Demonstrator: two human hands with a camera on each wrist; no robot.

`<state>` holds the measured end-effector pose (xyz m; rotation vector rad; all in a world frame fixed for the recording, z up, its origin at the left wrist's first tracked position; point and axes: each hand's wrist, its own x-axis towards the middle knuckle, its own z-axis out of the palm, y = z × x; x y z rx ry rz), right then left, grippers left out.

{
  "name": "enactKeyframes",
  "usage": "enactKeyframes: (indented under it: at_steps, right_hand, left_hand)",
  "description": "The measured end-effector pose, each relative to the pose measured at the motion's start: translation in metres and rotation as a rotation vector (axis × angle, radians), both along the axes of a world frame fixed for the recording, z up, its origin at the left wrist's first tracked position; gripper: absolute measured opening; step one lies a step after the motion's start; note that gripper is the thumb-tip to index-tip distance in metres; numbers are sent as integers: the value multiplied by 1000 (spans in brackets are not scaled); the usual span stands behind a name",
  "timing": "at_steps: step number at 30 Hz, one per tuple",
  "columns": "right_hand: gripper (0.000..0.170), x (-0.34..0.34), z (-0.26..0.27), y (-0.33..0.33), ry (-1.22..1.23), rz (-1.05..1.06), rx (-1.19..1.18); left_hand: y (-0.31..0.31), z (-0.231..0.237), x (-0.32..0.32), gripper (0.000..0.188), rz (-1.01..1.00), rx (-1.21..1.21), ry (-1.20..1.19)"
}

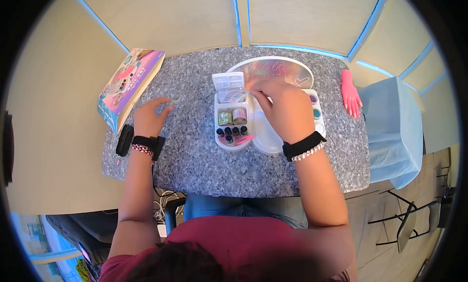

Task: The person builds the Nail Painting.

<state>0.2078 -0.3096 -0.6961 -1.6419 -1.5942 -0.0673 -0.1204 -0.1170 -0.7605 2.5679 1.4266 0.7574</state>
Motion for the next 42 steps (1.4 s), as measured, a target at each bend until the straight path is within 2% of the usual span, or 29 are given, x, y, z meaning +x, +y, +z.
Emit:
enactKeyframes:
  at_steps: [1,3,7,11,13,14,16,17,19,20,22,25,27,28,30,32,34,38,40,41,42]
  right_hand:
    - [11,-1,1,-1,-132,-29,11]
    - [9,-5,2,-2,-202,-48,16]
    - [6,-17,11,2,-419,-110,-52]
    - [5,-20,0,18,-525,-94,-137]
    - [18,-21,0,21,-505,-95,-214]
    - [18,-20,1,20,-507,-93,-212]
    - [34,-20,2,12,-361,-101,-190]
    - [34,-20,4,7,-360,-101,-191]
    - [54,-19,11,-8,-157,-31,-88]
    - [54,-18,15,-16,-157,-34,-90]
    - [61,-16,20,-34,52,-76,-129]
    - [57,-5,19,-64,183,-102,-132]
    - [49,1,19,-83,322,-121,-123]
    - [49,5,16,-92,326,-127,-122]
    - [47,12,10,-108,343,-147,-77]
    - [43,15,3,-118,322,-133,-64]
    - [43,14,1,-125,359,-43,-42]
    - [43,14,0,-130,370,-7,7]
    - [42,17,1,-134,374,-1,-1]
    - [42,17,1,-136,376,-8,3]
    - [42,17,1,-137,365,-12,-1]
  left_hand:
    - [5,-5,-3,26,2,0,0]
    - [14,-15,-7,29,25,8,188]
    - [24,-16,-10,30,-32,-56,178]
    - [19,1,-4,33,-16,-150,188]
    - [19,3,-1,36,23,-217,204]
    - [22,-3,-1,35,-10,-188,158]
    - [26,-9,0,34,-43,-159,113]
    - [29,-9,-1,31,-73,-160,111]
    - [39,-11,-2,29,-107,-161,111]
    - [48,-12,-3,28,-145,-168,92]
    - [53,-12,-1,26,-185,-174,73]
    - [40,11,12,24,-202,-273,141]
    - [17,23,28,20,-249,-438,-84]
    - [4,30,37,20,-255,-439,-79]
    - [-23,42,55,16,-382,-475,-275]
    - [-41,46,71,14,-416,-459,-270]
    - [-54,49,86,12,-521,-114,-196]
    - [-52,40,102,13,-581,71,-14]
    - [-54,36,107,10,-571,359,9]
    - [-56,34,108,10,-578,361,10]
    - [-60,32,108,9,-469,325,96]
